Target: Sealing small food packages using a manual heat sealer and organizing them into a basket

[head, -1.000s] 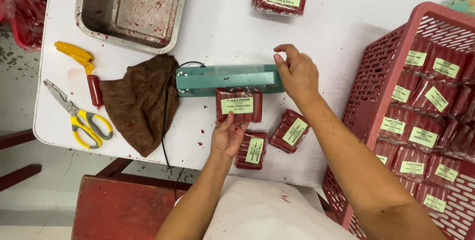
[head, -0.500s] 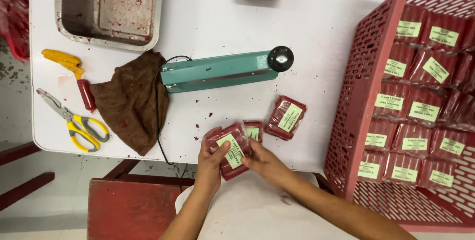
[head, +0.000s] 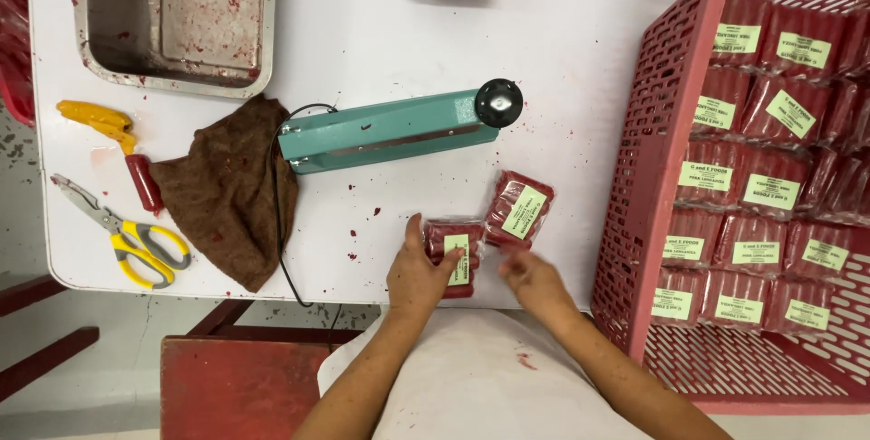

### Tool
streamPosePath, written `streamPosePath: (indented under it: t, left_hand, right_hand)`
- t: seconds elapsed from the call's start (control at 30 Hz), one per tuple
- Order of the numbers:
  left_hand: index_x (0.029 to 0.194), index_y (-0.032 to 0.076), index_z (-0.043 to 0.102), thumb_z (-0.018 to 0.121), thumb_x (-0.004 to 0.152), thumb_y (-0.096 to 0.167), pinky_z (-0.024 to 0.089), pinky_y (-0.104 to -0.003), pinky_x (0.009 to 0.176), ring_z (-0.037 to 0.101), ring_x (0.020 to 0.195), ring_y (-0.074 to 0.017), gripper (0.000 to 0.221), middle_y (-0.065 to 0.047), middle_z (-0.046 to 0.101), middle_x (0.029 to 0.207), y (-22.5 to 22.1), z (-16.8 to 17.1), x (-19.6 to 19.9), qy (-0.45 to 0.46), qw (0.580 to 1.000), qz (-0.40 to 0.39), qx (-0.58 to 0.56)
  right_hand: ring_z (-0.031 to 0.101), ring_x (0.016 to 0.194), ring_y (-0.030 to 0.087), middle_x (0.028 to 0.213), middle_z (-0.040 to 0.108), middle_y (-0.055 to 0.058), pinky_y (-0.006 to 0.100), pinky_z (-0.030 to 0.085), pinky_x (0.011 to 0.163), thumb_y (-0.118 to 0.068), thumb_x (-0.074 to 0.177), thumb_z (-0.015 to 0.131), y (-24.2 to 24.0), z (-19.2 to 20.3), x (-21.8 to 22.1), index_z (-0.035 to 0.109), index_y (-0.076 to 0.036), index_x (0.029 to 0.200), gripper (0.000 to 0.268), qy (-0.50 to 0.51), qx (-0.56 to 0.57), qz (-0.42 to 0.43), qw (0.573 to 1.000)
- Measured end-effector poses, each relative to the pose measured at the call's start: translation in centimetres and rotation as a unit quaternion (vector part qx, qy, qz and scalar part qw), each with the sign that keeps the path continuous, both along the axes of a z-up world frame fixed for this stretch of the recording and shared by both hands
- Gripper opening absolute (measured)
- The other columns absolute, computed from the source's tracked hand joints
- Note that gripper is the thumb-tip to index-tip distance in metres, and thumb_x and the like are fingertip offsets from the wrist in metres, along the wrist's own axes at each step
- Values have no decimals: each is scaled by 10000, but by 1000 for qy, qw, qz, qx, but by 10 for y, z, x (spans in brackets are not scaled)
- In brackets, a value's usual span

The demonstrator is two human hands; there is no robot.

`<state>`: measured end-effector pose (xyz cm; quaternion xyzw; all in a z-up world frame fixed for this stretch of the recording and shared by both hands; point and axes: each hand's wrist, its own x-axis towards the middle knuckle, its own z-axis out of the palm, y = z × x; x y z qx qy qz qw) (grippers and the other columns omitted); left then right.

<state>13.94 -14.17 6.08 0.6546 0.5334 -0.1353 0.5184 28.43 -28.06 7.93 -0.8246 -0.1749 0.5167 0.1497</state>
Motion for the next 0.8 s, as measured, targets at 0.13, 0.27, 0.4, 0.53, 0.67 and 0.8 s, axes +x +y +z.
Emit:
streamPosePath:
  t: [0.13,0.27,0.4,0.53,0.67,0.8]
  left_hand:
    - [1582,115,198,739,860,524,490,-585,1019,569,1241,-471,991,-285,547,1358,2,8,-5,11,998,-18,53]
    - [1533,81,354,603,936,585,532,-578,950,574,1200,-481,821,-283,538,1253,15,2,-2,-32,979,-61,190]
    - [1447,60,480,682,912,322,521,-507,979,545,1214,-434,629,-253,516,1255,49,-3,13,-78,975,42,204]
    - [1444,-26,413,684,861,-39,554,-438,930,556,1131,-344,644,-212,481,1215,71,-29,-1,-148,912,356,140]
    - [1498,-6,344,608,889,-65,493,-420,1051,507,1240,-308,666,-203,420,1350,88,-43,-26,-175,862,465,96]
    - [1598,38,215,513,875,-104,356,-410,1180,301,1473,-340,794,-249,265,1585,105,-33,-26,-210,851,480,-32]
  right_hand:
    - [541,1238,471,1357,456,346,524,531,983,-139,896,742,28,6,25,338,68,1497,754,-166,89,-189,964]
    - [564,1223,406,1370,423,270,491,550,960,-239,833,826,18,-44,37,250,-19,1569,961,-136,58,-294,944]
    - [522,1241,426,1353,405,261,532,495,1008,-272,795,860,15,-56,38,309,-26,1558,972,-180,83,-299,934]
    - [469,1298,449,1321,482,260,563,466,1033,5,971,581,39,-47,57,433,-13,1491,541,-279,264,-193,903]
    - [437,1318,438,1340,539,223,505,455,1059,173,864,474,112,-49,96,469,-15,1479,643,-294,311,-80,900]
    - [435,1386,329,1290,641,96,425,344,1176,198,848,474,164,-54,124,623,-91,1347,597,-284,266,125,913]
